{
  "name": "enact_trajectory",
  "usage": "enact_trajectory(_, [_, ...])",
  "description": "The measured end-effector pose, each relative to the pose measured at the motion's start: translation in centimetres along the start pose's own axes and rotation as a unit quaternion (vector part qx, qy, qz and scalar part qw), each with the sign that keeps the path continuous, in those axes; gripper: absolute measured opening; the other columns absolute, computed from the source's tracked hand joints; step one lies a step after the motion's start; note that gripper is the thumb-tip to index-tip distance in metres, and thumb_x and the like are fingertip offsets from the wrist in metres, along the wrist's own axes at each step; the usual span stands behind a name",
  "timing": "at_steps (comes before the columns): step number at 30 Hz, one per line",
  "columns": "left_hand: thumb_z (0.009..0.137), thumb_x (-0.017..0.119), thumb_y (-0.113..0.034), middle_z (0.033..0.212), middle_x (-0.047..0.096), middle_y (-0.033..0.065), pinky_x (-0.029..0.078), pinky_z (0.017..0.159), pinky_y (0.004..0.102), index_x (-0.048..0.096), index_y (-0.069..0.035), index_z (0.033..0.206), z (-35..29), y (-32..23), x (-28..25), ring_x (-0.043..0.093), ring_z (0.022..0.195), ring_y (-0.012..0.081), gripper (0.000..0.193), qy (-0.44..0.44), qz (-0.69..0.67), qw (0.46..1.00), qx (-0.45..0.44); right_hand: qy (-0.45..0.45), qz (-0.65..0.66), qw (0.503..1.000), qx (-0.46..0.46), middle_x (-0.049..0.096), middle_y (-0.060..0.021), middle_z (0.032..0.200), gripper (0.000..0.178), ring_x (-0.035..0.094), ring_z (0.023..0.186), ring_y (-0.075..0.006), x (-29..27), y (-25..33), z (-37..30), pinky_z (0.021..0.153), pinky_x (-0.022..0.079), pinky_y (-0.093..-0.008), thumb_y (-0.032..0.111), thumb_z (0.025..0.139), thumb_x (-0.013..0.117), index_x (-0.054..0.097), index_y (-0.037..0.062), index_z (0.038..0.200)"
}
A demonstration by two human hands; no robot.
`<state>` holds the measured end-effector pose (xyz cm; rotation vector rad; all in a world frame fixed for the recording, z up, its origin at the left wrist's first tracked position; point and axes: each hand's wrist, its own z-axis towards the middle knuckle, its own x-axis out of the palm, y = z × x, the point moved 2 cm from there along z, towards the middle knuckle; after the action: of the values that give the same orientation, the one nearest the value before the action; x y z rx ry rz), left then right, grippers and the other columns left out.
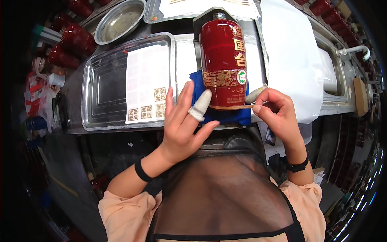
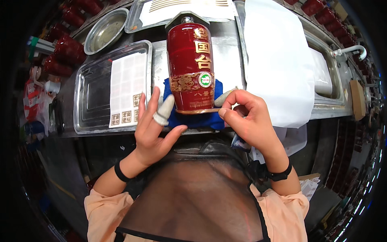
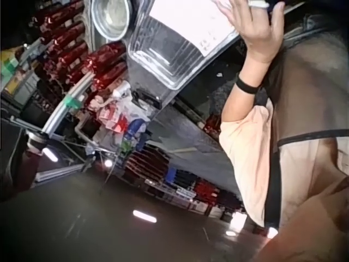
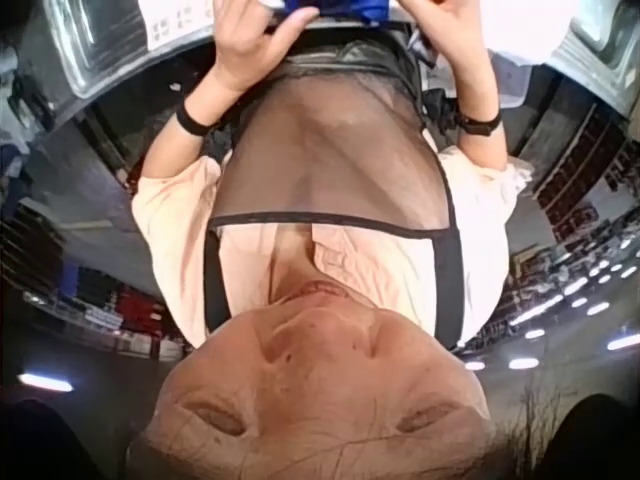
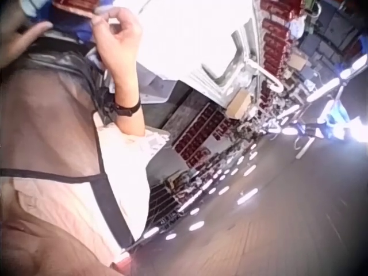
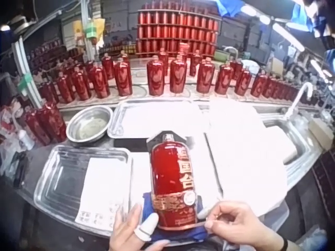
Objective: Applying adhesive decorative labels to red wine or liquor bottles at a manufacturing workstation.
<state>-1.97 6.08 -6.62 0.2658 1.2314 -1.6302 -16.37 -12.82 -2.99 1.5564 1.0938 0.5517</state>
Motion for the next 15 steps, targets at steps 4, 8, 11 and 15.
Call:
enact_trajectory(4, [0.075, 0.078, -0.016, 0.141, 0.042, 0.0313, 0.022, 0.109, 0.0602, 0.061, 0.004, 0.122, -1.3, 0.0, 0.2, 0.045, 0.13, 0.0413, 0.054, 0.026, 0.025, 0.999, 0.026, 0.0, -0.004, 1.0, -0.014, 0.056, 0.0021, 0.071, 0.009, 0.051, 0.06, -0.0015, -0.2, -0.2, 0.1, 0.054, 0.039, -0.0177, 0.003, 0.082, 0.062, 0.056, 0.0024, 0.076])
enact_trajectory(8, [0.072, 0.078, -0.013, 0.142, 0.04, 0.0307, 0.021, 0.107, 0.0622, 0.063, -0.003, 0.122, -0.7, -0.3, 0.5, 0.046, 0.128, 0.0437, 0.053, 0.022, 0.053, 0.996, 0.064, -0.007, 0.014, 1.0, -0.01, 0.056, 0.002, 0.072, 0.008, 0.052, 0.062, -0.0023, -0.3, -0.4, 0.2, 0.055, 0.04, -0.0183, 0.002, 0.082, 0.062, 0.056, 0.0025, 0.076])
enact_trajectory(11, [0.069, 0.079, -0.011, 0.142, 0.041, 0.0301, 0.024, 0.105, 0.063, 0.066, -0.01, 0.118, 0.2, -1.0, 0.7, 0.049, 0.126, 0.0432, 0.051, 0.012, 0.067, 0.995, 0.077, -0.006, 0.017, 1.0, -0.014, 0.056, 0.0018, 0.072, 0.008, 0.053, 0.063, -0.0028, -0.3, -0.5, 0.3, 0.056, 0.04, -0.0184, 0.002, 0.082, 0.062, 0.056, 0.0023, 0.076])
enact_trajectory(15, [0.069, 0.078, -0.013, 0.139, 0.044, 0.03, 0.027, 0.103, 0.0644, 0.071, -0.012, 0.105, 1.7, -1.9, 0.6, 0.053, 0.12, 0.0441, 0.037, -0.007, 0.085, 0.992, 0.089, -0.006, 0.03, 0.999, -0.018, 0.057, 0.0016, 0.073, 0.009, 0.054, 0.064, -0.003, -0.2, -0.8, 0.3, 0.056, 0.041, -0.0179, 0.002, 0.083, 0.063, 0.056, 0.0021, 0.077])
